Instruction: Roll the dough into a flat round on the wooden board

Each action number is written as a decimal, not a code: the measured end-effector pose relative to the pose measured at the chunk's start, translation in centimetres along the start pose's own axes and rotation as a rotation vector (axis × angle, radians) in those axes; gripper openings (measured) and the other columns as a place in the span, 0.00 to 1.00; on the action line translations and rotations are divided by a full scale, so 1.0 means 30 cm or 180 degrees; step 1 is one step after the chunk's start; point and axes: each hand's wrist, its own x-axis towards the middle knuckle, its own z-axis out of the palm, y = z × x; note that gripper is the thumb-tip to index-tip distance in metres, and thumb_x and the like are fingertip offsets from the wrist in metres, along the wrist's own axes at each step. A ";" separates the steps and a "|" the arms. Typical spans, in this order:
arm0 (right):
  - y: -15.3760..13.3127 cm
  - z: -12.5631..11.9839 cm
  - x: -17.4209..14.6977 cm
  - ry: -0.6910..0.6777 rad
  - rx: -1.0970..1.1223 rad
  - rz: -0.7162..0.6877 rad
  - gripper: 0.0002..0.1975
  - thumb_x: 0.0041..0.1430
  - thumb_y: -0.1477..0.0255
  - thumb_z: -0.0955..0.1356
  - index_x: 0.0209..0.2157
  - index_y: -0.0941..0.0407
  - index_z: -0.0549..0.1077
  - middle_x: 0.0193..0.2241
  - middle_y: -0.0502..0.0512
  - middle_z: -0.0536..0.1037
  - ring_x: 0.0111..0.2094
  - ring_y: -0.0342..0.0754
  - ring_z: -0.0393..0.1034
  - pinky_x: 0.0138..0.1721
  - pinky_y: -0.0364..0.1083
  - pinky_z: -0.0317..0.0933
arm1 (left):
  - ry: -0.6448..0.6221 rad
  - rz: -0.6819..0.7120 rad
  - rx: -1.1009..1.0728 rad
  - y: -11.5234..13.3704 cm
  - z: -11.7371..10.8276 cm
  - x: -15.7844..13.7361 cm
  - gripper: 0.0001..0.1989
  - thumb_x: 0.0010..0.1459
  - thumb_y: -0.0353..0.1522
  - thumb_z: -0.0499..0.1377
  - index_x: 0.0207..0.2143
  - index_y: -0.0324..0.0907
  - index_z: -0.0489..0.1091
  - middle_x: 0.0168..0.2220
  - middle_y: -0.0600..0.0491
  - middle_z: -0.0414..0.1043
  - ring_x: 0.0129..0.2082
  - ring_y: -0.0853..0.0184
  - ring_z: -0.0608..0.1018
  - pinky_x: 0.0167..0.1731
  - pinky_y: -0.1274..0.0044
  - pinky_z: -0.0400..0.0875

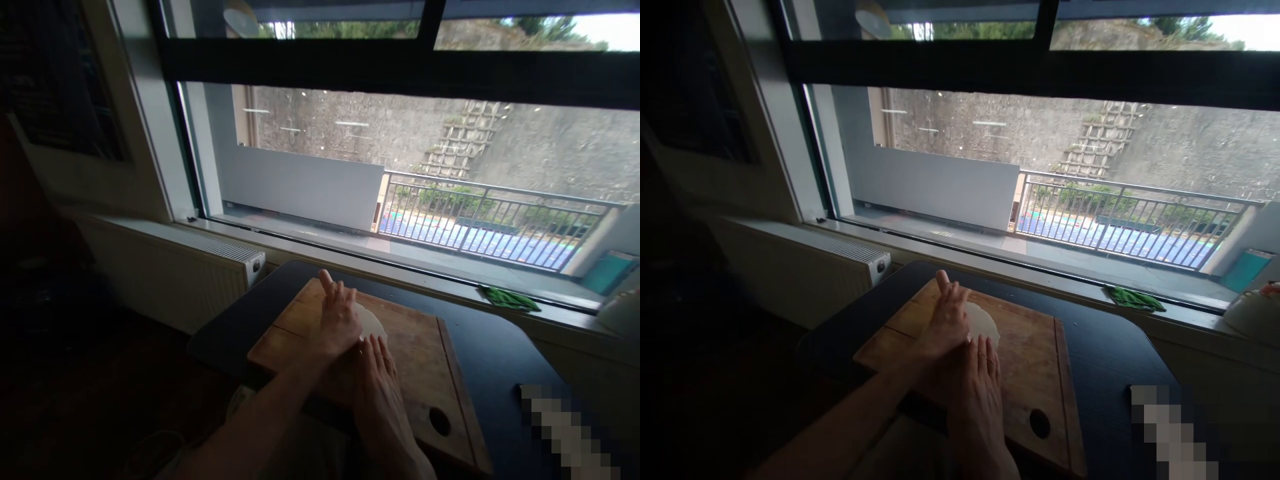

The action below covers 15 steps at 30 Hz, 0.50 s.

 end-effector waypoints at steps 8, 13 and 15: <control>0.216 -0.089 -0.123 0.0868 -0.0166 0.0017 0.24 0.62 0.67 0.55 0.57 0.62 0.58 0.59 0.62 0.59 0.62 0.54 0.45 0.57 0.58 0.50 | -0.0681 0.0190 0.0123 0.182 0.054 0.005 0.21 0.53 0.30 0.51 0.50 0.38 0.65 0.59 0.44 0.57 0.63 0.53 0.46 0.58 0.56 0.41; 0.270 -0.141 -0.118 0.1103 -0.0017 0.0247 0.23 0.63 0.67 0.54 0.58 0.57 0.57 0.59 0.58 0.59 0.62 0.52 0.46 0.56 0.59 0.49 | -0.1033 0.0382 0.0230 0.233 0.041 0.017 0.16 0.55 0.31 0.51 0.44 0.37 0.70 0.49 0.41 0.68 0.59 0.49 0.55 0.58 0.53 0.35; 0.299 -0.132 -0.125 0.1106 0.0005 0.0230 0.23 0.63 0.67 0.54 0.58 0.57 0.57 0.59 0.59 0.58 0.61 0.53 0.46 0.56 0.59 0.50 | -0.1169 0.0711 0.0165 0.184 0.006 0.004 0.14 0.58 0.32 0.49 0.39 0.42 0.73 0.47 0.46 0.70 0.57 0.54 0.61 0.60 0.59 0.40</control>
